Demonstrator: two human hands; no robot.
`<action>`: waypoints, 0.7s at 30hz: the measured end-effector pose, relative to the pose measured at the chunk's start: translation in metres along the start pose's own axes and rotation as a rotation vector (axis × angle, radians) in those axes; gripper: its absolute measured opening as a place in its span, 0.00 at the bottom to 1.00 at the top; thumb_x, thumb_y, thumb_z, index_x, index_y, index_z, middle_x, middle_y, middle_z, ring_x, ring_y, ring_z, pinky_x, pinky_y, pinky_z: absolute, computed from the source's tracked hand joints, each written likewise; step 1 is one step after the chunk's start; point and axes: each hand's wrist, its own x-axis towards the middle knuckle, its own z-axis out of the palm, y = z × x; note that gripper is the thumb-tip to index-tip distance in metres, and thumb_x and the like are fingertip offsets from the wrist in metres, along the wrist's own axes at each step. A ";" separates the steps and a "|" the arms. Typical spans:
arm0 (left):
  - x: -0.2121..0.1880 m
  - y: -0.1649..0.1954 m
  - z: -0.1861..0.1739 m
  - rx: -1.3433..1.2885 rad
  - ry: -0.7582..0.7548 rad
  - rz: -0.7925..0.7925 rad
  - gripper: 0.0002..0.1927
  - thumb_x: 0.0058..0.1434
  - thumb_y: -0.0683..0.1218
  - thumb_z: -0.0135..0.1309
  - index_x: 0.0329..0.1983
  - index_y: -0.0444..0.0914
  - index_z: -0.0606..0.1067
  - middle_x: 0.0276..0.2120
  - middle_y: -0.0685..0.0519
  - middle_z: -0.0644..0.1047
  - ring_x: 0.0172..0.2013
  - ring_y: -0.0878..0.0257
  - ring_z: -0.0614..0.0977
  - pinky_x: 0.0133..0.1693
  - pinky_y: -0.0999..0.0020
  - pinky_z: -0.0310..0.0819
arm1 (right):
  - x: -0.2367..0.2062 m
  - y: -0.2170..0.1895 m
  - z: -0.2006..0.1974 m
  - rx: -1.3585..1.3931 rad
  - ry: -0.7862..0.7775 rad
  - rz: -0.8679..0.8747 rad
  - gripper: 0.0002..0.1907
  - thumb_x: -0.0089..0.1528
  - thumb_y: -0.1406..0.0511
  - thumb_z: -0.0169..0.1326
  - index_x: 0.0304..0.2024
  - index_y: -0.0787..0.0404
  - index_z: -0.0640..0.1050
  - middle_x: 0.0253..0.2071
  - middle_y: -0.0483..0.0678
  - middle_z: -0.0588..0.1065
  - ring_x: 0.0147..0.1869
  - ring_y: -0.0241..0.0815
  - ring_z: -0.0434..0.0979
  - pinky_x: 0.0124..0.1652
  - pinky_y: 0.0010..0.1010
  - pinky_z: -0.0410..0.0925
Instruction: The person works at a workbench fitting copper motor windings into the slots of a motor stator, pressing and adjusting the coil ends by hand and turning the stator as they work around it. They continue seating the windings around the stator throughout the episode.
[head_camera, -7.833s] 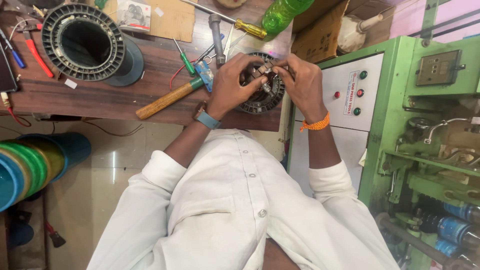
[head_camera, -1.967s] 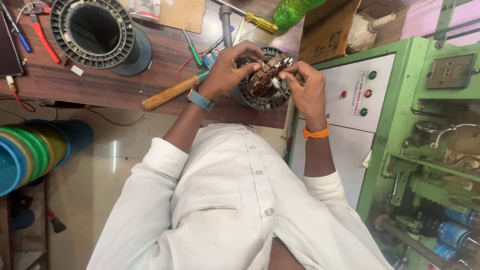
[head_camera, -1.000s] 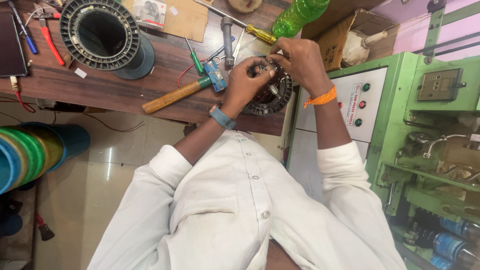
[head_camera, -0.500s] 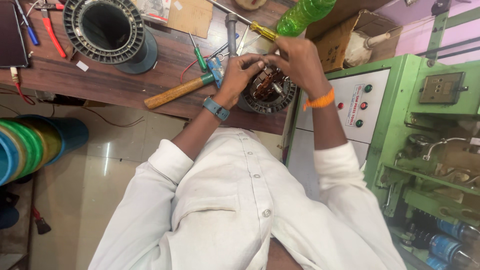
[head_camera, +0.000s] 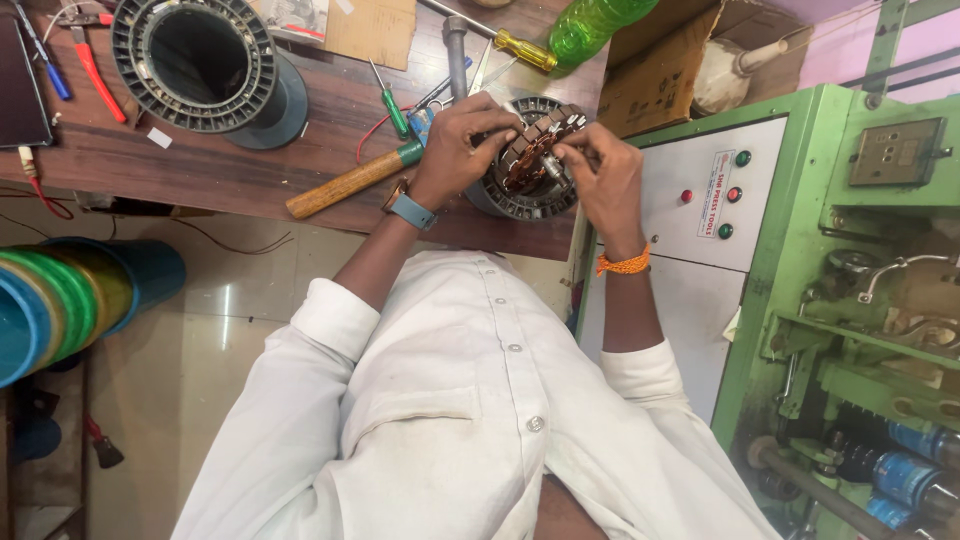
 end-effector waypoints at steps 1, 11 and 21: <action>-0.001 0.000 -0.001 -0.002 -0.008 -0.004 0.07 0.61 0.40 0.61 0.43 0.37 0.83 0.34 0.51 0.79 0.35 0.59 0.82 0.38 0.65 0.74 | 0.000 0.002 -0.003 0.001 0.011 0.002 0.07 0.64 0.69 0.64 0.37 0.68 0.80 0.24 0.48 0.72 0.25 0.33 0.64 0.26 0.29 0.58; 0.002 0.037 0.031 0.284 0.159 -0.030 0.16 0.59 0.52 0.66 0.47 0.41 0.81 0.37 0.51 0.78 0.40 0.54 0.81 0.42 0.60 0.76 | 0.018 0.002 -0.017 -0.069 0.076 -0.107 0.08 0.66 0.70 0.63 0.38 0.70 0.77 0.26 0.51 0.72 0.26 0.38 0.66 0.28 0.32 0.61; 0.007 0.038 0.037 0.327 0.159 -0.097 0.14 0.58 0.49 0.64 0.44 0.39 0.80 0.36 0.50 0.76 0.39 0.53 0.81 0.40 0.57 0.75 | 0.050 0.005 -0.014 -0.212 0.015 -0.344 0.09 0.64 0.67 0.67 0.37 0.66 0.79 0.33 0.51 0.79 0.32 0.44 0.79 0.32 0.33 0.69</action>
